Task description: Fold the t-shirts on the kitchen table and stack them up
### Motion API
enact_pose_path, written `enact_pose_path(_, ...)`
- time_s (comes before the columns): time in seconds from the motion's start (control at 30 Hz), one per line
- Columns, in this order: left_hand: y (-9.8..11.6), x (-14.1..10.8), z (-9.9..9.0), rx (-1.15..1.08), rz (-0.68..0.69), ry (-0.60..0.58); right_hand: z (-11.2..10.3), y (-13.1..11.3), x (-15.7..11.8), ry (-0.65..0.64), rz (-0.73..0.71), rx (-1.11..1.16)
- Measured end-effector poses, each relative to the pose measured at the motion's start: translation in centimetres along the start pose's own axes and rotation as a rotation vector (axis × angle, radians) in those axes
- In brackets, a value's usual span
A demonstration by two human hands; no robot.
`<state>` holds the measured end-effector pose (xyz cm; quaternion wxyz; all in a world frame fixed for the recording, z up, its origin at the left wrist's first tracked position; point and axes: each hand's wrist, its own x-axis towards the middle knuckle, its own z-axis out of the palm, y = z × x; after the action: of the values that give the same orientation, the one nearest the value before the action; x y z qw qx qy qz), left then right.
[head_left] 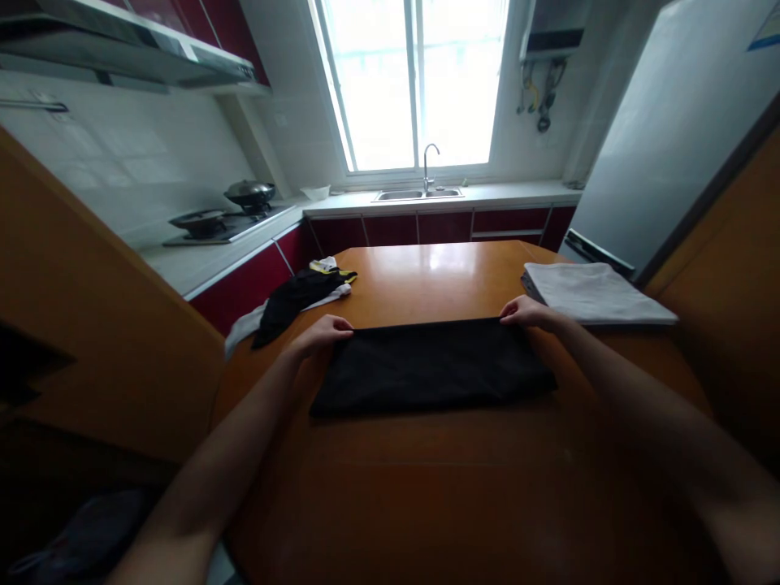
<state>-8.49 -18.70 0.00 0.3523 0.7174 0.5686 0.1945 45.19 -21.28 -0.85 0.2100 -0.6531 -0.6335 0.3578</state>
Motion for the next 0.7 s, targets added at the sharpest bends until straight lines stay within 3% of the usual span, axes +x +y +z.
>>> enact_pose_path(0.13,0.5,0.3,0.6,0.199,0.030,0.113,0.6,-0.9,-0.3,0.067,-0.036,-0.261)
enact_pose_path(0.27,3.7,-1.3,2.5,0.461,0.164,0.328,2.2,-3.4,-3.0,0.323,-0.229,-0.525)
enact_pose_path(0.37,6.8,-4.0,6.3,0.486,0.341,0.270,4.9,-4.9,-6.8,0.344,-0.401,-0.538)
enact_pose_path(0.47,8.3,-6.7,10.5,0.559,0.363,0.140,8.0,-4.5,-10.2,0.266,-0.445,-0.570)
enact_pose_path(0.57,7.6,-8.0,13.1,0.625,0.261,0.060,10.3,-2.3,-11.9,0.217,-0.367,-0.598)
enact_pose_path(0.7,5.9,-8.2,13.8,0.637,0.233,0.066,11.6,0.5,-12.1,0.235,-0.325,-0.571)
